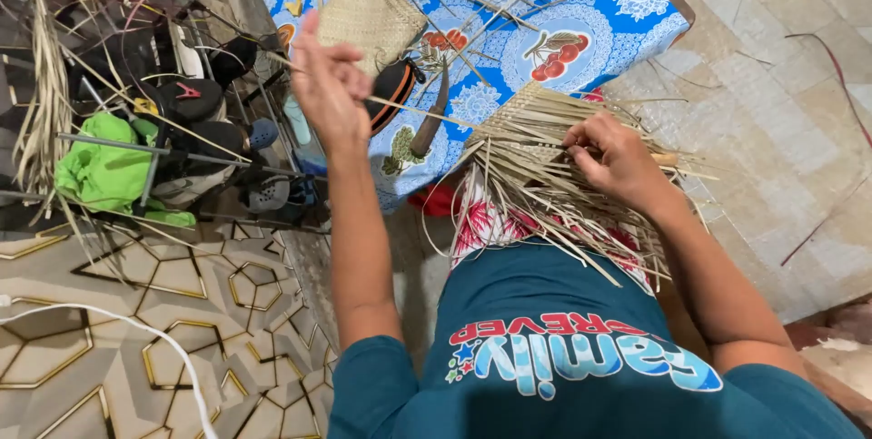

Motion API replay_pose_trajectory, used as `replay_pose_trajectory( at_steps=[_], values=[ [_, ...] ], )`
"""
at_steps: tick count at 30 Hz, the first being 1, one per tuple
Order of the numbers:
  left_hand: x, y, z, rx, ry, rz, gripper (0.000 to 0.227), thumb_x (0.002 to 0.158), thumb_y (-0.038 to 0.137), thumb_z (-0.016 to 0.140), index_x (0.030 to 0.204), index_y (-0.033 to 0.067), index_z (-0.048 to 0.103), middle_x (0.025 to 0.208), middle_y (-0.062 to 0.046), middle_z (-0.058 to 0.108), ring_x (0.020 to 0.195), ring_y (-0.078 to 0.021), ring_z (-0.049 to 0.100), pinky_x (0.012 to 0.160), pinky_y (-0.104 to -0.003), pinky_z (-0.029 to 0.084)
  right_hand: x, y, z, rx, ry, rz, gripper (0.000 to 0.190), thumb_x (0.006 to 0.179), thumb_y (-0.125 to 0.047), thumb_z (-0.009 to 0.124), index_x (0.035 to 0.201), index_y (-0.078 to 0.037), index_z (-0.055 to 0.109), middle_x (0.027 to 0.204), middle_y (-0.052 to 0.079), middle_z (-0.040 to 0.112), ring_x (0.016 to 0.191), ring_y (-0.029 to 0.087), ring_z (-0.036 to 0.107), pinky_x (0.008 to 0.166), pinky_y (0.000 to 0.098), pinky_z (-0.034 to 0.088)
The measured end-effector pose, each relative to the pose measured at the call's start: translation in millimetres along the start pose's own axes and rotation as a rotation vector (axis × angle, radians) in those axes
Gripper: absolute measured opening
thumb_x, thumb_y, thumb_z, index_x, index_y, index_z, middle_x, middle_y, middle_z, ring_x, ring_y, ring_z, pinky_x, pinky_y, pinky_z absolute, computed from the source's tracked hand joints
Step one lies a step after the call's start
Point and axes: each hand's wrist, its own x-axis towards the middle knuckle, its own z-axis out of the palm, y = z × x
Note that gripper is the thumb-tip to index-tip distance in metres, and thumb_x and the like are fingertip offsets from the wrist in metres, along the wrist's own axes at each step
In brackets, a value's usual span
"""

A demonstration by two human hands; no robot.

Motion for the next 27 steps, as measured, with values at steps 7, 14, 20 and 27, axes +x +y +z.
replay_pose_trajectory(
  at_steps=[7,14,20,27],
  values=[
    [-46.8,-25.6,32.3,1.483,-0.119,0.964,0.058,0.101,0.067,0.021,0.092,0.0170,0.050,0.074,-0.001,0.047,0.059,-0.0204,0.052,0.052,-0.036,0.043,-2.8,11.4,14.1,-0.005,0.025,0.007,0.014,0.090,-0.003,0.073,0.101,-0.009,0.069,0.090,0.006,0.062,0.079,0.023,0.061,0.070,0.0344,0.052],
    [-112.7,-106.0,33.3,1.561,-0.366,0.746,0.034,0.097,0.035,0.051,0.068,0.0175,0.050,0.052,-0.003,0.046,0.055,-0.0285,0.060,0.048,-0.040,0.049,-1.6,7.6,16.0,0.043,0.121,-0.044,0.018,0.086,-0.005,0.080,0.099,-0.013,0.070,0.085,0.007,0.061,0.087,0.032,0.068,0.077,0.0415,0.055],
    [-119.5,-114.9,37.7,1.387,-0.447,0.543,0.037,0.111,0.032,0.040,0.082,0.0103,0.049,0.059,-0.009,0.048,0.055,-0.0350,0.062,0.047,-0.044,0.049,-1.3,23.0,21.5,0.127,0.144,-0.036,0.020,0.085,-0.004,0.082,0.100,-0.011,0.072,0.084,0.007,0.061,0.085,0.032,0.067,0.074,0.0402,0.054],
    [-113.0,-114.8,25.6,1.050,-0.602,0.098,0.034,0.102,0.031,0.030,0.084,0.0121,0.052,0.074,-0.006,0.044,0.070,-0.0340,0.057,0.067,-0.046,0.052,1.7,34.6,25.2,0.157,0.155,-0.001,0.017,0.084,-0.005,0.082,0.098,-0.011,0.074,0.081,0.007,0.062,0.081,0.029,0.067,0.073,0.0377,0.053]
  ],
)
